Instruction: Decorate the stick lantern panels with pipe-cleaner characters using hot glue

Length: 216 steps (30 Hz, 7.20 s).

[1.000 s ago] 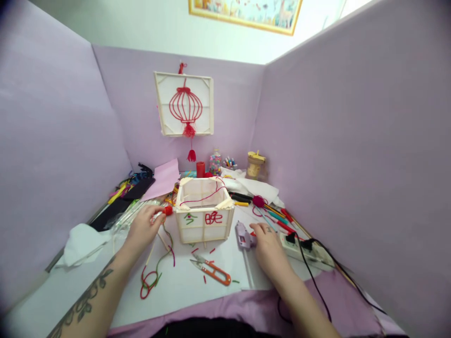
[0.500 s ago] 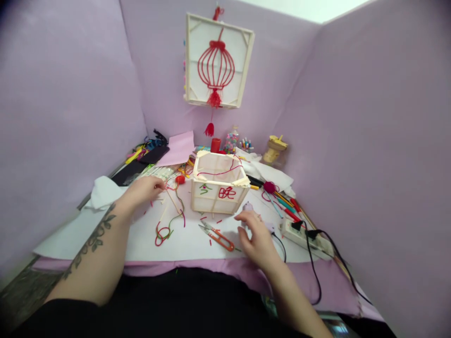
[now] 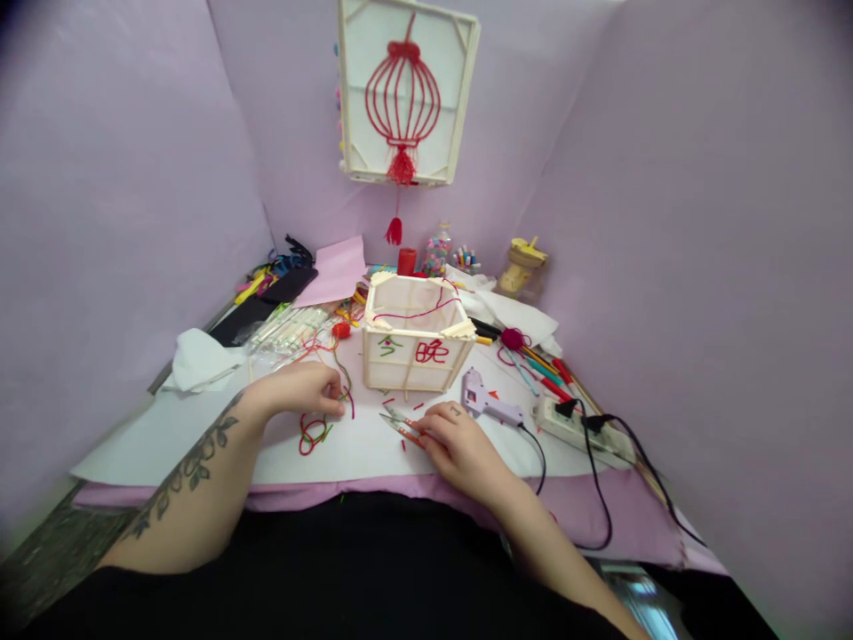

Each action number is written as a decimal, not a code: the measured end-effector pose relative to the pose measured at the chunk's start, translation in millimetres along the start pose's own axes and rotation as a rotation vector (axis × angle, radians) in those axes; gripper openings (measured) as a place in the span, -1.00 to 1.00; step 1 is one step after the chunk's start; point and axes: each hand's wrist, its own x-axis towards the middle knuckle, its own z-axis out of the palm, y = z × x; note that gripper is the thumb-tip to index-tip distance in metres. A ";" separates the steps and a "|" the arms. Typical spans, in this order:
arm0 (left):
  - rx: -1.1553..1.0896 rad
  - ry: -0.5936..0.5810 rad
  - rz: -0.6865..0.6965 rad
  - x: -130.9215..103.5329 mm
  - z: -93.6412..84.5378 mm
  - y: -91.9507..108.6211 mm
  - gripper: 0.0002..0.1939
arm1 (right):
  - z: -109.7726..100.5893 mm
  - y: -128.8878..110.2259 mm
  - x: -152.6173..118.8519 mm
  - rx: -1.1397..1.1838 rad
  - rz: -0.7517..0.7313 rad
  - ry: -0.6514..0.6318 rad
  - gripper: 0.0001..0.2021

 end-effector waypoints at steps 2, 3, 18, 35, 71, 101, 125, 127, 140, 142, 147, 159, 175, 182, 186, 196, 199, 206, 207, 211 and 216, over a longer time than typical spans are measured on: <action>0.029 -0.030 0.014 0.2 1.8 2.3 -0.77 | 0.6 0.4 -0.6 0.008 0.010 -0.009 -0.81; 0.030 -0.028 0.013 0.4 1.7 1.8 -0.82 | 0.9 0.5 -0.6 0.013 0.010 -0.011 -0.82; -0.036 0.428 -0.152 0.9 -14.0 -25.4 -0.82 | 5.5 0.4 -2.5 0.018 0.018 -0.020 -0.79; 0.067 0.186 0.189 11.6 1.2 -9.3 -0.84 | 22.2 -32.0 20.5 -0.005 -0.073 -0.322 -0.62; -0.527 0.123 0.201 -13.5 -12.6 -13.0 -0.70 | 27.0 -51.3 72.0 -0.026 0.084 0.278 -0.81; -0.165 0.701 -0.129 0.1 -19.3 -50.4 -0.76 | 40.8 -85.6 78.5 -0.284 -0.044 -0.134 -0.69; 0.053 0.494 -0.282 79.5 -29.5 -26.4 -0.69 | 31.6 -74.9 55.1 -0.071 -0.019 -0.114 -0.78; 0.071 0.437 -0.271 87.3 -28.2 -27.8 -0.74 | 32.7 -69.9 51.3 -0.053 -0.013 -0.106 -0.79; -0.119 0.990 0.533 -58.3 -53.0 32.1 -0.73 | 9.6 -80.9 73.7 0.712 0.092 0.255 -0.33; -0.125 0.912 0.601 -69.0 -24.8 47.8 -0.65 | 12.8 -86.4 78.5 0.693 0.086 0.242 -0.37; -0.223 0.856 0.439 -62.4 26.6 44.7 -0.73 | 16.2 -78.4 68.5 0.504 0.211 0.253 -0.75; -0.803 0.621 0.371 -82.6 22.3 10.6 -0.77 | -14.0 -48.6 31.2 0.658 0.316 -0.045 -0.53; -1.826 0.420 0.079 -51.9 72.8 83.1 -0.61 | 23.9 -61.6 36.9 0.184 -0.136 0.262 -0.54; -1.299 0.413 0.212 -53.6 59.4 77.6 -0.51 | 29.3 -64.6 35.1 0.133 -0.176 0.333 -0.71; -1.119 0.409 0.257 -56.6 54.0 73.3 -0.48 | 33.6 -57.7 35.9 0.071 -0.144 0.339 -0.75; -1.185 0.502 0.039 -60.7 50.8 50.5 -0.61 | -3.7 -43.4 30.1 0.458 0.303 0.534 -0.79; -1.244 0.578 -0.042 -62.1 48.7 33.7 -0.65 | -19.3 -27.8 24.5 0.759 0.314 0.592 -0.72; -1.381 0.386 0.022 -71.3 44.5 38.9 -0.61 | -14.4 -25.6 14.2 0.740 0.330 0.306 -0.67; -1.354 0.298 0.065 -74.2 42.0 45.2 -0.64 | -9.6 -31.5 14.7 0.758 0.334 0.233 -0.61; -1.277 0.065 0.294 -87.6 28.9 64.0 -0.71 | 12.0 -60.2 21.7 1.026 0.224 -0.154 -0.07; -1.282 0.175 0.291 -94.8 26.5 47.3 -0.69 | 19.0 -68.3 32.0 1.026 0.408 -0.263 -0.71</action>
